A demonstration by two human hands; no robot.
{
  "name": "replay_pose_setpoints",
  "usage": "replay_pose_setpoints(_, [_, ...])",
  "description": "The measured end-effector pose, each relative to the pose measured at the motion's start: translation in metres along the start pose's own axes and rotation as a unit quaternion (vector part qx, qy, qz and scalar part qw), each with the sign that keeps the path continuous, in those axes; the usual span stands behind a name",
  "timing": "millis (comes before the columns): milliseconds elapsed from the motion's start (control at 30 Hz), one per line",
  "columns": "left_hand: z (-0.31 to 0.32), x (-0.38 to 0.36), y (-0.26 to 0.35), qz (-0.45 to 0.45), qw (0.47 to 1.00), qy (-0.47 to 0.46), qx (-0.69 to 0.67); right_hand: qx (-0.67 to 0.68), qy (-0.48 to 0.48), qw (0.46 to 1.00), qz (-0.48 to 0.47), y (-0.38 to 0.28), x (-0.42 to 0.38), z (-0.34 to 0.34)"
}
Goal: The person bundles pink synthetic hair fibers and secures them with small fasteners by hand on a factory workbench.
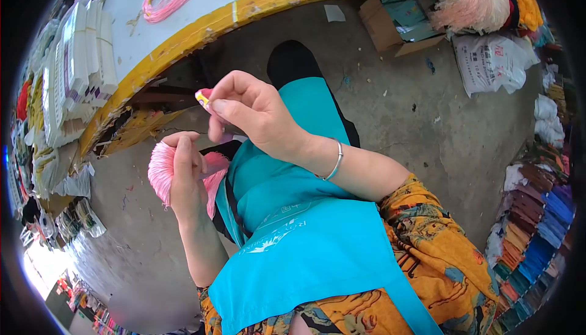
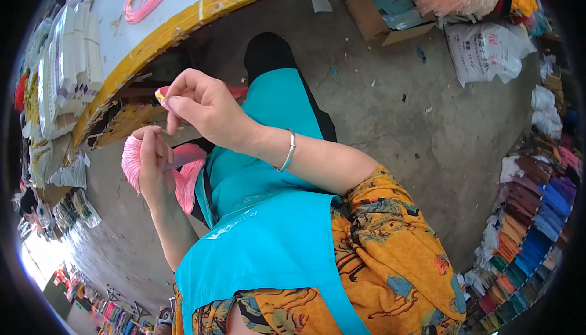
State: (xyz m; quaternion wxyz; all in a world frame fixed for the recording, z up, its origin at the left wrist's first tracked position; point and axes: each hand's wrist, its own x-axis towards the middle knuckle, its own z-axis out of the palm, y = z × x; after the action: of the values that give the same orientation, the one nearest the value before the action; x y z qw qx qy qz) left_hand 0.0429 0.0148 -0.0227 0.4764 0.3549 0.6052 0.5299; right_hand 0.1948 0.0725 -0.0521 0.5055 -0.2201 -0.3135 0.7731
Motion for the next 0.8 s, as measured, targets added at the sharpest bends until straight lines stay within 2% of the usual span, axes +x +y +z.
replay_pose_setpoints(33, [0.0,0.0,0.0,-0.002,0.999,-0.003,-0.04,0.015,-0.027,0.999,0.022,-0.002,0.0,-0.002])
replay_pose_setpoints(200, [0.006,0.002,0.0,-0.053,0.996,-0.066,-0.004,0.033,0.001,0.998,0.061,-0.009,-0.004,-0.001])
replay_pose_setpoints(267, [0.01,0.002,-0.004,-0.139,0.98,-0.093,-0.106,-0.027,0.019,0.998,0.054,-0.008,-0.006,0.002])
replay_pose_setpoints(300, [0.003,0.004,-0.014,-0.152,0.966,-0.14,-0.152,-0.059,0.002,0.997,0.043,-0.003,-0.009,0.0])
replay_pose_setpoints(367, [0.004,0.002,-0.021,-0.162,0.952,-0.155,-0.208,-0.214,-0.012,0.976,-0.024,0.004,-0.014,-0.002])
replay_pose_setpoints(400, [0.009,0.001,-0.02,-0.167,0.961,-0.122,-0.184,-0.294,-0.005,0.955,-0.042,0.002,-0.018,-0.003])
replay_pose_setpoints(467, [0.015,0.001,-0.022,-0.148,0.966,-0.071,-0.198,-0.387,-0.004,0.906,-0.173,0.001,-0.019,-0.005])
replay_pose_setpoints(500, [0.017,0.002,-0.021,-0.146,0.966,-0.075,-0.199,-0.404,-0.011,0.901,-0.159,-0.007,-0.021,-0.007])
replay_pose_setpoints(567, [0.019,0.005,-0.019,-0.071,0.977,-0.095,-0.18,-0.511,-0.015,0.813,-0.279,-0.02,-0.015,-0.03])
replay_pose_setpoints(633, [0.014,0.005,-0.017,-0.048,0.974,-0.12,-0.187,-0.532,0.075,0.819,-0.204,-0.038,-0.01,-0.075])
replay_pose_setpoints(733, [0.004,0.002,-0.015,-0.044,0.965,-0.161,-0.202,-0.34,0.323,0.875,-0.121,-0.066,0.004,-0.17])
replay_pose_setpoints(800, [0.005,0.0,-0.011,-0.045,0.962,-0.176,-0.203,-0.323,0.425,0.836,-0.132,-0.079,0.008,-0.235])
